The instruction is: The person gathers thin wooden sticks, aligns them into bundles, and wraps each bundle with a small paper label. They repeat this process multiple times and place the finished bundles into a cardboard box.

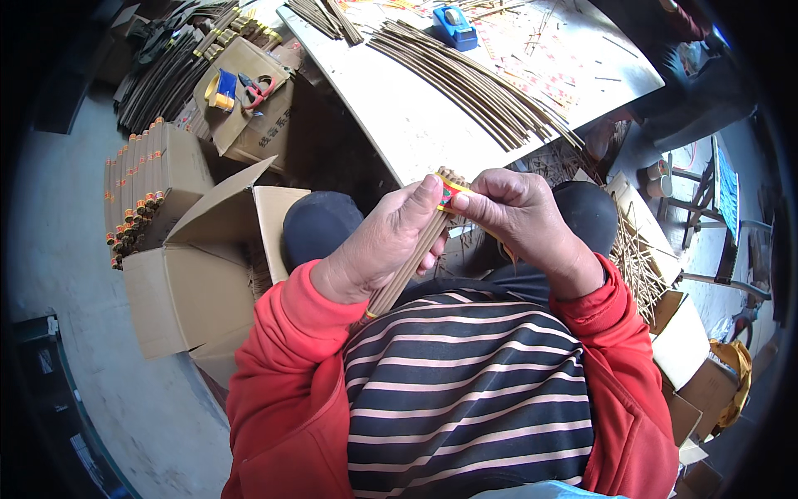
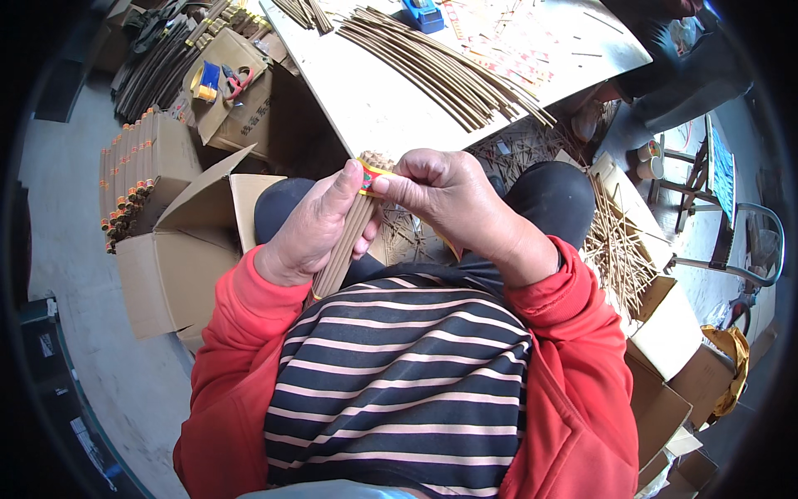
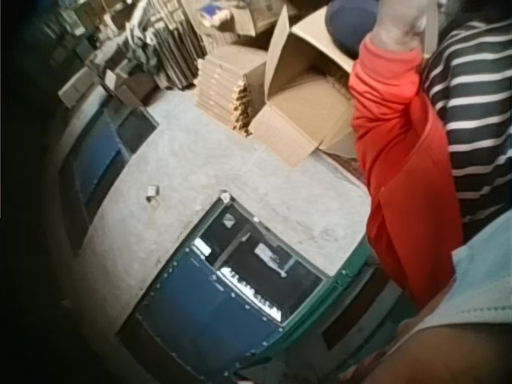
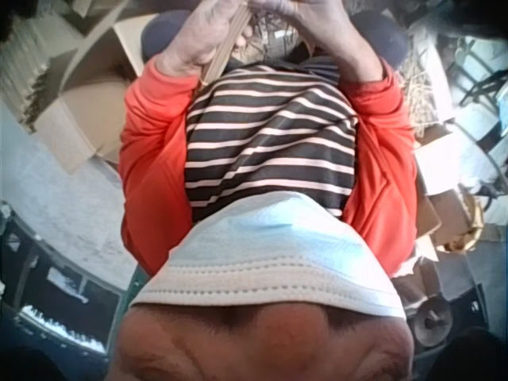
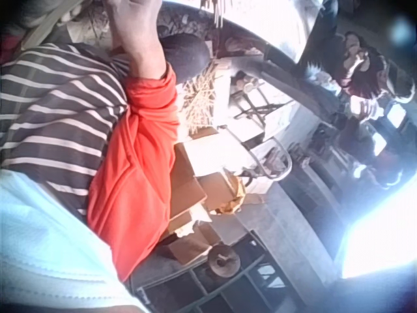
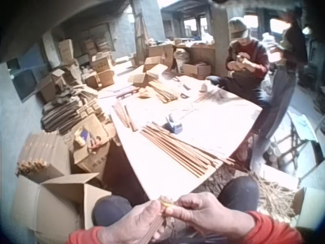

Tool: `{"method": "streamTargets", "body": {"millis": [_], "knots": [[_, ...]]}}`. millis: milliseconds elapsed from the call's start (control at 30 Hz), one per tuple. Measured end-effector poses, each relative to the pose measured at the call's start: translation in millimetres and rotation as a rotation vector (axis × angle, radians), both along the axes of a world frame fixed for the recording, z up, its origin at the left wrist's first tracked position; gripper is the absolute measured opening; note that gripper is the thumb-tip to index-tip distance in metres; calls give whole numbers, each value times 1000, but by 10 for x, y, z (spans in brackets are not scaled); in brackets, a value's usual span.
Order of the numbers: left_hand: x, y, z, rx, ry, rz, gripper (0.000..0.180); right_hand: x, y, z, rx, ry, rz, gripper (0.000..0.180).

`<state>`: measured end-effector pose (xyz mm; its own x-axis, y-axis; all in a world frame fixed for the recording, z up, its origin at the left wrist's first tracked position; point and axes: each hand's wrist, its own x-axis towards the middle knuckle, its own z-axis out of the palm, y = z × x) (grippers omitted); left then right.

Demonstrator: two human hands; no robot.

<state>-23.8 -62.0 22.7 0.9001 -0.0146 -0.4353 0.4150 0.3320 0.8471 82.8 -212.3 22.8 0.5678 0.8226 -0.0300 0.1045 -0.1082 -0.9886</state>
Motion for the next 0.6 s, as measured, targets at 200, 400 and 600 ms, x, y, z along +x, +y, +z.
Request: {"method": "streamTargets", "body": {"millis": [200,400,600], "knots": [[10,-11,21,-26,18,7,59,5,-10,-79,25,39,-7,26],[-3,-50,43,-29,7,8,56,58,-41,-139,21,-32,10,26],[-27,-69,58,-29,-3,-13,54,105,-25,-236,191,10,59,26]]}}
